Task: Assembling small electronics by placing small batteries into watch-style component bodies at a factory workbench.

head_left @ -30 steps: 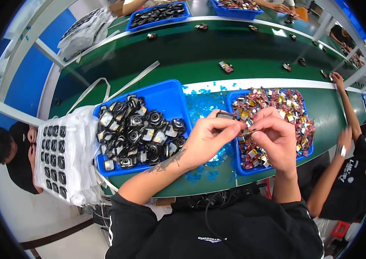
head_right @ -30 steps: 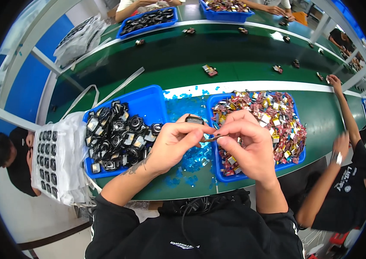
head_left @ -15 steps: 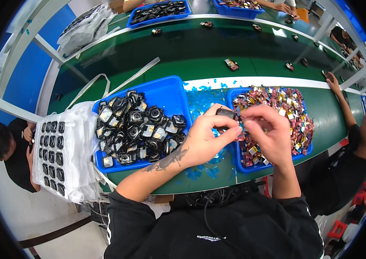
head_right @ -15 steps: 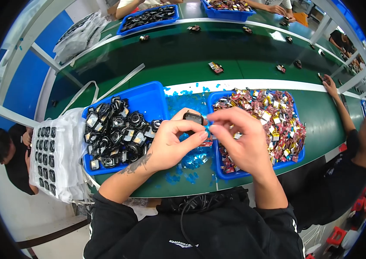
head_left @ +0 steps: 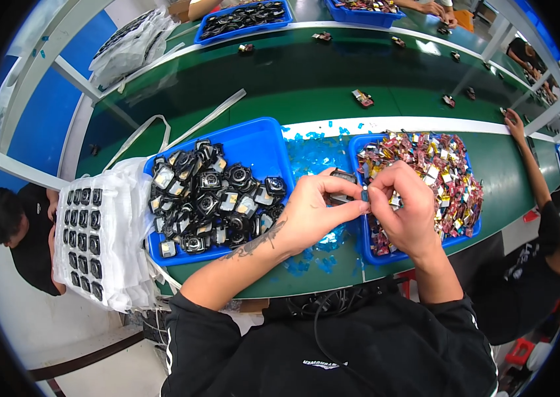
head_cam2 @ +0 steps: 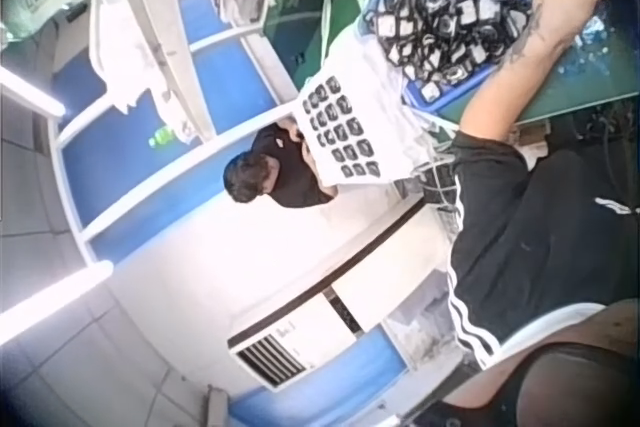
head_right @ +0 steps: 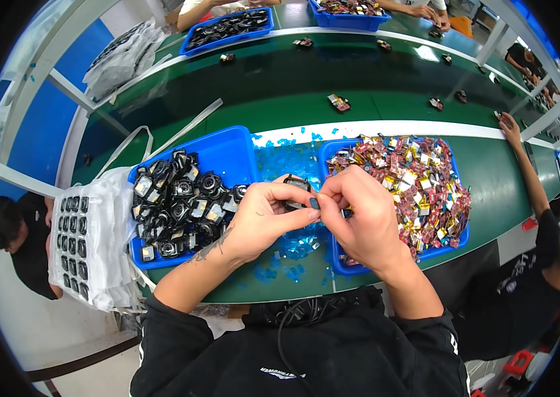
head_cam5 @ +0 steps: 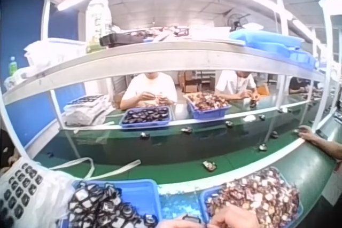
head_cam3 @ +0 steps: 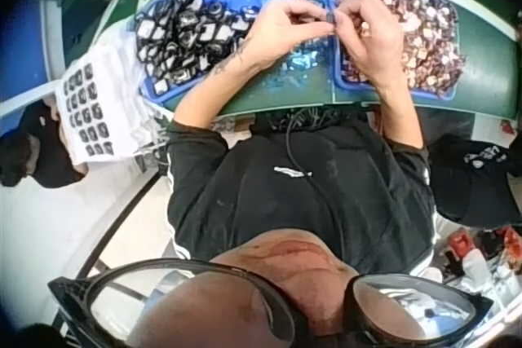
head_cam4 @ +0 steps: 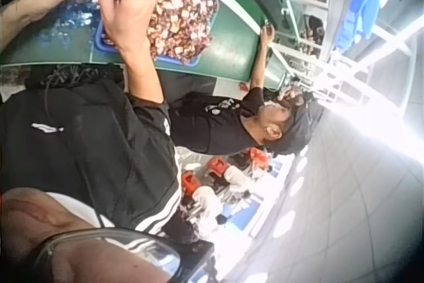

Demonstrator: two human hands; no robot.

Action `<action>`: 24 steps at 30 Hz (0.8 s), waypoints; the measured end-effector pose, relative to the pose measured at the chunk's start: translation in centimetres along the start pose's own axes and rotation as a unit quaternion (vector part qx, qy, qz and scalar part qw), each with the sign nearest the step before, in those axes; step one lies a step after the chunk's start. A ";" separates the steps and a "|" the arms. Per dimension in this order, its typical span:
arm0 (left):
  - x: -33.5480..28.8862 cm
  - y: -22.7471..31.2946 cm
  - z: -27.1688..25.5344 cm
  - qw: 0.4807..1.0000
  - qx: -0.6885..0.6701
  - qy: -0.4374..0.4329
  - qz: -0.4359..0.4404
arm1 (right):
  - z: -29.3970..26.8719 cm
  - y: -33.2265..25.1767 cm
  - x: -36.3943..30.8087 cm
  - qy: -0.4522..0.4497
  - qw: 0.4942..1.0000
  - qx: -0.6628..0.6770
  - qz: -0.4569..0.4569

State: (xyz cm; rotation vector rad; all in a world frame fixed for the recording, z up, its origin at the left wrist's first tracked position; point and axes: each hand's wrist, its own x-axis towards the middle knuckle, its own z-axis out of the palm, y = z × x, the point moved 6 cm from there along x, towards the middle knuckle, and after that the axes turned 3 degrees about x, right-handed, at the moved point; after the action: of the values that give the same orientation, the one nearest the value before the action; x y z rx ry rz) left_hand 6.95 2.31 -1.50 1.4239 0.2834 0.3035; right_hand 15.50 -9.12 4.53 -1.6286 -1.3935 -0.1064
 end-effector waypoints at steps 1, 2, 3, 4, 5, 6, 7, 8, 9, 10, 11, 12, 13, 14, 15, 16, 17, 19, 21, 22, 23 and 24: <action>0.1 0.7 -0.1 0.998 0.064 -0.005 0.028 | -0.1 0.7 -0.3 0.013 0.998 0.034 0.053; 0.2 1.2 -0.1 0.990 0.128 -0.009 0.057 | -0.2 1.3 -0.6 0.026 0.992 0.069 0.105; 0.3 1.1 -0.2 0.990 0.127 -0.007 0.056 | -0.2 1.1 -0.4 0.024 0.992 0.070 0.105; 0.4 0.8 -0.3 0.989 0.137 -0.011 0.049 | -0.1 0.6 0.0 0.011 0.991 0.089 0.098; 0.4 0.5 -0.4 0.988 0.147 -0.015 0.042 | 0.0 0.3 0.3 -0.003 0.990 0.109 0.090; 0.3 0.5 -0.3 0.988 0.146 -0.015 0.041 | 0.2 0.2 0.2 -0.061 0.990 0.105 0.071; 0.2 0.6 -0.1 0.990 0.132 -0.008 0.052 | 0.2 0.2 0.2 -0.061 0.990 0.105 0.071; 0.0 0.7 0.0 0.991 0.118 -0.001 0.062 | 0.4 0.3 0.1 -0.062 0.989 0.109 0.079; 0.1 0.9 -0.1 0.991 0.118 -0.001 0.061 | 0.5 0.5 0.0 -0.064 0.988 0.112 0.087; 0.2 1.1 -0.1 0.989 0.140 -0.014 0.053 | 0.6 0.7 -0.1 -0.064 0.988 0.112 0.087; 0.2 1.1 0.0 0.985 0.162 -0.027 0.045 | 0.6 1.2 -0.5 -0.043 0.982 0.144 0.118; 0.1 1.1 0.0 0.985 0.163 -0.026 0.044 | 0.5 1.6 -0.7 -0.023 0.973 0.175 0.148; 0.1 1.2 0.0 0.983 0.174 -0.017 0.047 | 0.4 1.7 -0.7 -0.024 0.973 0.175 0.148; 0.1 1.3 -0.1 0.981 0.186 -0.008 0.051 | 0.5 1.7 -0.6 -0.037 0.972 0.177 0.151; 0.0 1.1 -0.1 0.981 0.187 -0.007 0.050 | 0.7 1.7 -0.6 -0.050 0.971 0.179 0.153; 0.0 0.9 -0.2 0.983 0.178 -0.005 0.050 | 0.7 1.6 -0.6 -0.051 0.970 0.180 0.153; 0.0 0.7 -0.2 0.984 0.169 -0.004 0.050 | 0.9 1.6 -0.5 -0.058 0.969 0.177 0.165; -0.1 0.7 -0.3 0.980 0.190 0.009 0.066 | 1.1 1.6 -0.5 -0.066 0.966 0.175 0.176; -0.2 0.8 -0.2 0.974 0.209 0.019 0.082 | 1.4 1.6 -0.5 -0.089 0.967 0.165 0.171; -0.1 0.9 -0.1 0.971 0.223 0.023 0.084 | 1.3 1.6 -0.4 -0.089 0.967 0.164 0.172; 0.0 0.9 -0.1 0.968 0.236 0.026 0.087 | 1.1 1.1 -0.2 -0.086 0.985 0.083 0.127; 0.0 0.8 -0.3 0.968 0.236 0.029 0.085 | 1.1 0.7 0.0 -0.086 0.993 0.004 0.080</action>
State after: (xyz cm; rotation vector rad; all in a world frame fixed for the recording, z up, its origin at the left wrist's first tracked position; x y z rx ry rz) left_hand 6.80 2.68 -0.71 1.9185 0.2926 0.4379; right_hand 15.49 -8.29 3.50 -1.7688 -1.3832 0.1363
